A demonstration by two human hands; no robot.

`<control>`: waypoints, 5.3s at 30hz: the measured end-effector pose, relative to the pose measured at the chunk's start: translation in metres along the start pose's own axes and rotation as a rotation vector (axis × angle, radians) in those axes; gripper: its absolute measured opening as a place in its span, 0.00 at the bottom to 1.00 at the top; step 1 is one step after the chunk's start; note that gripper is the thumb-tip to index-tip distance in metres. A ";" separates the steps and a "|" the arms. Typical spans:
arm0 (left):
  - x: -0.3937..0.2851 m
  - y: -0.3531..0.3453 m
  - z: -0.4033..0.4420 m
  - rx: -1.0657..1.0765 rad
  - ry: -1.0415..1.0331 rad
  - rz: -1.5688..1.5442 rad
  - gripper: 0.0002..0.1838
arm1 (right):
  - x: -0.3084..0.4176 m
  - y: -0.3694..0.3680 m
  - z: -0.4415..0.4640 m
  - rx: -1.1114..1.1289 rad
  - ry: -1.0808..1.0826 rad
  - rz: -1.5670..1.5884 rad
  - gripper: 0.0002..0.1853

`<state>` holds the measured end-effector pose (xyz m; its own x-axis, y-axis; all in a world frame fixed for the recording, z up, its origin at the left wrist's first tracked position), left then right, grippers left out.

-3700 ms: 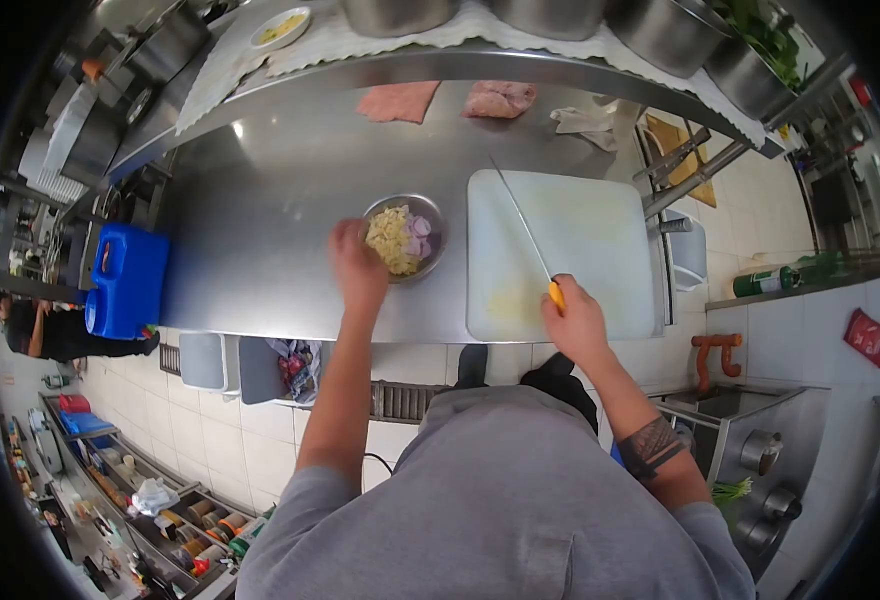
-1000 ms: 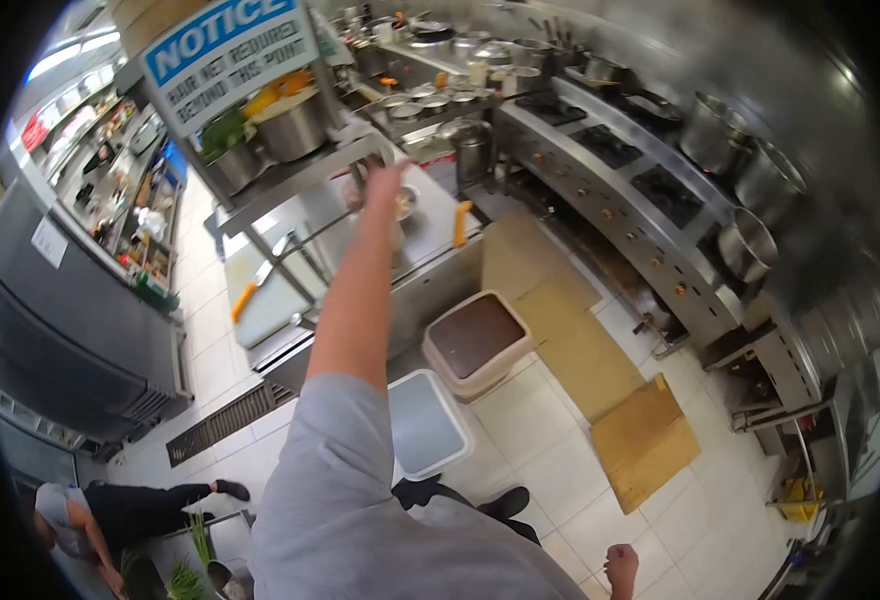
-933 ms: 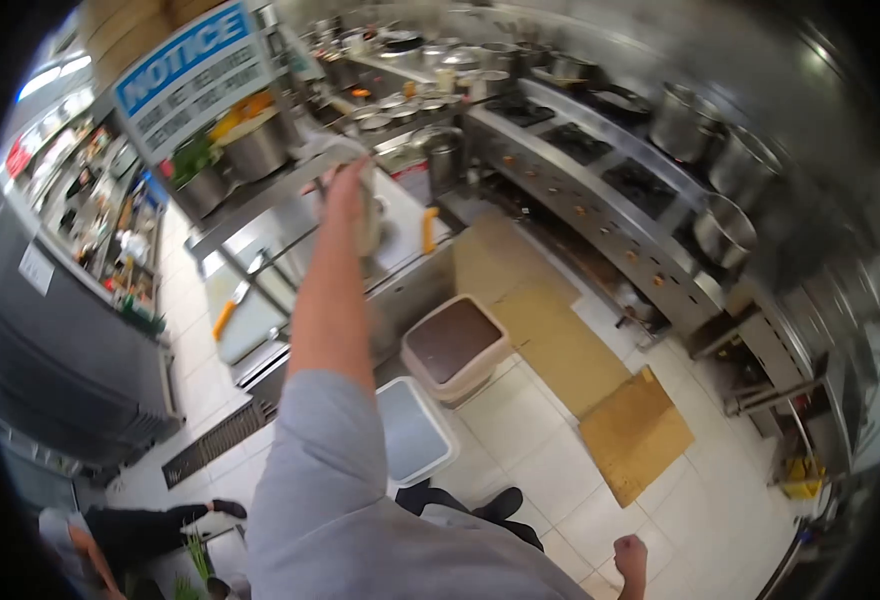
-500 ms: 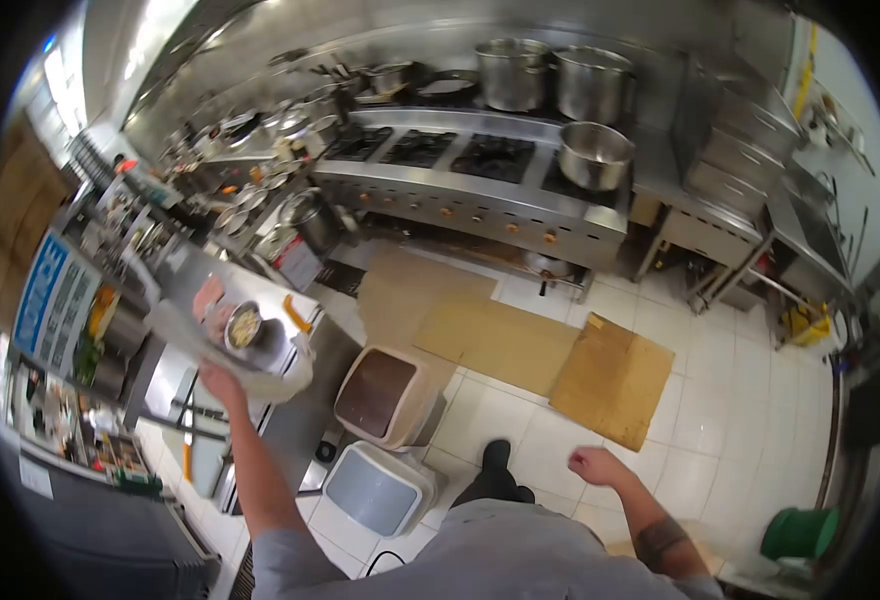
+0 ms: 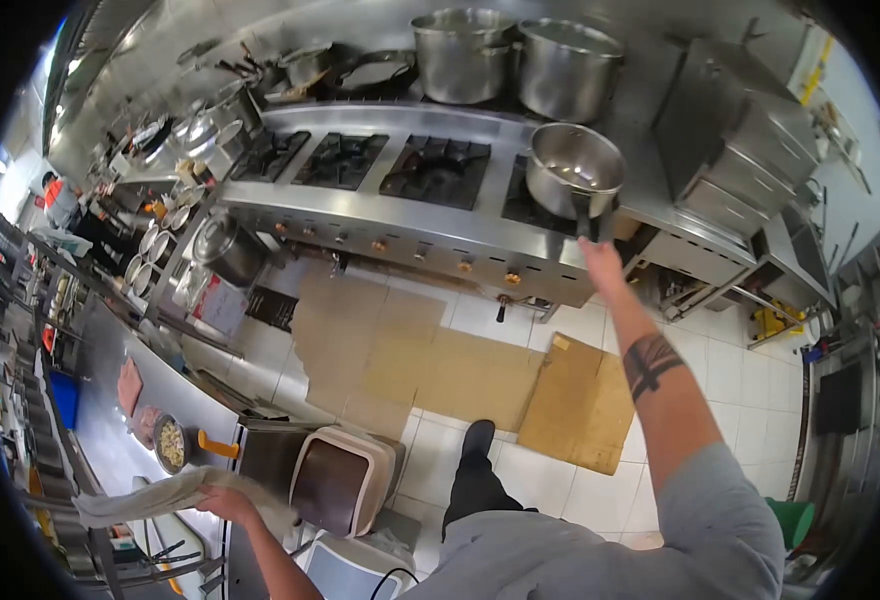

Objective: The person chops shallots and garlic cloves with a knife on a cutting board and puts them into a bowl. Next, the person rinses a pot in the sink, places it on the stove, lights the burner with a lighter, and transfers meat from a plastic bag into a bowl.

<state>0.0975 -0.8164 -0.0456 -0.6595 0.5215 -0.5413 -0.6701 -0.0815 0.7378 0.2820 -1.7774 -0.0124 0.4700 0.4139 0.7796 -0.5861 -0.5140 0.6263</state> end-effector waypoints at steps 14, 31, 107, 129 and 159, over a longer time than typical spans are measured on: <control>-0.173 -0.178 -0.404 1.778 -0.694 -0.474 0.17 | -0.009 -0.001 0.114 0.188 -0.362 0.420 0.11; -0.449 -0.110 -0.835 1.785 -2.399 0.607 0.19 | -0.354 0.468 -0.133 -0.027 -0.674 -0.105 0.24; -1.317 0.215 -2.233 2.172 0.921 -1.154 0.15 | -0.827 0.984 1.096 0.277 0.022 0.301 0.18; -0.987 0.248 -2.256 2.063 0.833 -0.141 0.11 | -0.894 0.979 1.067 0.777 -0.550 1.107 0.16; -1.010 0.173 -2.124 1.892 -0.605 0.381 0.24 | -1.074 0.839 1.062 0.797 1.030 -0.907 0.18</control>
<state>-0.0757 -3.1607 -0.2277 -0.2071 0.8905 -0.4052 0.8423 0.3730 0.3892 -0.0137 -3.4514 -0.3230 -0.3674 0.9294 0.0357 0.2655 0.0680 0.9617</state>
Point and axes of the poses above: each hand's wrist, its own z-axis towards the middle knuckle, its own y-axis out of the back of the hand, x = y × z, the point moved 4 cm from there along z, towards the middle knuckle, and after that the axes turned 2 degrees about -z, right-handed, at the moved point
